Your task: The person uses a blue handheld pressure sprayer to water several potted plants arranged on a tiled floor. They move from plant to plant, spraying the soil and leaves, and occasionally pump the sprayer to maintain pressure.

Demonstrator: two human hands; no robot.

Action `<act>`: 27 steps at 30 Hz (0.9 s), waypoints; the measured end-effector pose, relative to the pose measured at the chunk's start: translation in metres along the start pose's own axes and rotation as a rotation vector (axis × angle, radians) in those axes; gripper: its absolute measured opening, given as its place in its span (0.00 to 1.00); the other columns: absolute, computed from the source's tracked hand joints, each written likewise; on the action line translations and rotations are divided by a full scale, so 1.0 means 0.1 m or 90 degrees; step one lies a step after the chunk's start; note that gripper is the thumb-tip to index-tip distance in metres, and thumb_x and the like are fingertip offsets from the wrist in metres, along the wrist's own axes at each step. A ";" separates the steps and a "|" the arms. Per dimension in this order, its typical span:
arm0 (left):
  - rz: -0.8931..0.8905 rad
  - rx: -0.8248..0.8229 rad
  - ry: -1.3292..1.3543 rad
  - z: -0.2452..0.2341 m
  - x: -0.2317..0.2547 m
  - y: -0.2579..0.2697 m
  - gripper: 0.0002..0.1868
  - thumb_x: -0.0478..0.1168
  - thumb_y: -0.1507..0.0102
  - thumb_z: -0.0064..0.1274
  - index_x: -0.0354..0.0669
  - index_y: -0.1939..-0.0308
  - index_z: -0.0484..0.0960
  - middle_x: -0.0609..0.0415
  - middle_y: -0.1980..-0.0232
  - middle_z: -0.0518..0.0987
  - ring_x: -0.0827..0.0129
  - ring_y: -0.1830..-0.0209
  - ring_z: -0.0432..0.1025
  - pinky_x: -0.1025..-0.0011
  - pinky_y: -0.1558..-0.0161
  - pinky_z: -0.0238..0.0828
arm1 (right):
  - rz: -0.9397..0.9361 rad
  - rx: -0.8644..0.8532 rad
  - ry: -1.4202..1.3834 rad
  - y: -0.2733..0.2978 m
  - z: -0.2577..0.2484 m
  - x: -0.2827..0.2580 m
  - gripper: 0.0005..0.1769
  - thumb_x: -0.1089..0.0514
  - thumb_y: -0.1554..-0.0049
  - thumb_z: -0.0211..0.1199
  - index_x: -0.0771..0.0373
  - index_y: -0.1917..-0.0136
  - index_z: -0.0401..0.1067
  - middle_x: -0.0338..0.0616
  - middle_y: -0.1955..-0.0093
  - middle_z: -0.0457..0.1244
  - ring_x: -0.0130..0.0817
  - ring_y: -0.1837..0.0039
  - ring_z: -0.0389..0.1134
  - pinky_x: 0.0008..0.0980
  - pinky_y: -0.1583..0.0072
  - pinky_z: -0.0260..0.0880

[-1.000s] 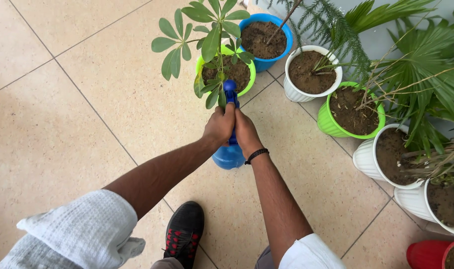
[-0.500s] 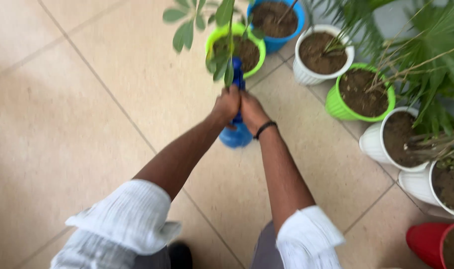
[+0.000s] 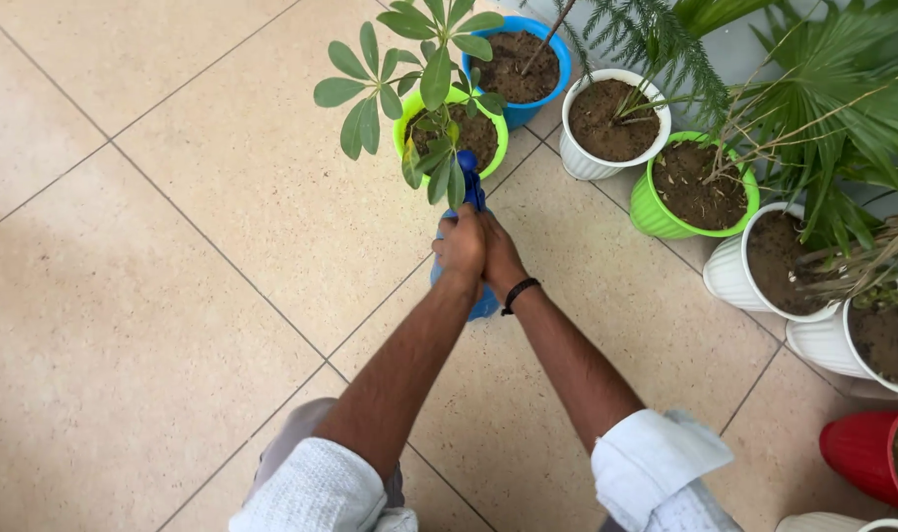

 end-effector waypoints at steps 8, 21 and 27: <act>-0.029 0.037 0.092 0.35 -0.08 0.18 0.43 0.68 0.38 0.38 0.45 0.27 0.61 0.28 0.28 0.55 0.32 0.29 0.52 0.45 0.29 0.50 | 0.123 -0.257 -0.352 -0.08 -0.12 0.04 0.17 0.43 0.32 0.46 0.57 0.45 0.65 0.41 0.47 0.64 0.34 0.46 0.67 0.36 0.44 0.70; 0.010 -0.047 0.146 -0.26 0.24 0.83 0.49 0.73 0.42 0.42 0.45 0.27 0.63 0.33 0.27 0.53 0.41 0.26 0.51 0.45 0.30 0.53 | 0.106 -0.074 0.095 0.41 0.21 -0.48 0.30 0.32 0.36 0.39 0.54 0.38 0.68 0.35 0.41 0.64 0.28 0.39 0.64 0.31 0.37 0.64; 0.056 -0.113 0.110 -0.21 0.17 0.87 0.46 0.70 0.39 0.41 0.40 0.29 0.64 0.32 0.30 0.56 0.41 0.30 0.57 0.47 0.33 0.60 | 0.027 -0.016 0.086 0.47 -0.06 -0.30 0.29 0.36 0.34 0.40 0.58 0.37 0.67 0.37 0.41 0.63 0.27 0.39 0.63 0.31 0.38 0.63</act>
Point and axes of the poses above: each hand's wrist, its own y-axis away from the middle knuckle, its own z-axis out of the palm, x = y × z, the point moved 6 cm from there along -y, towards the middle knuckle
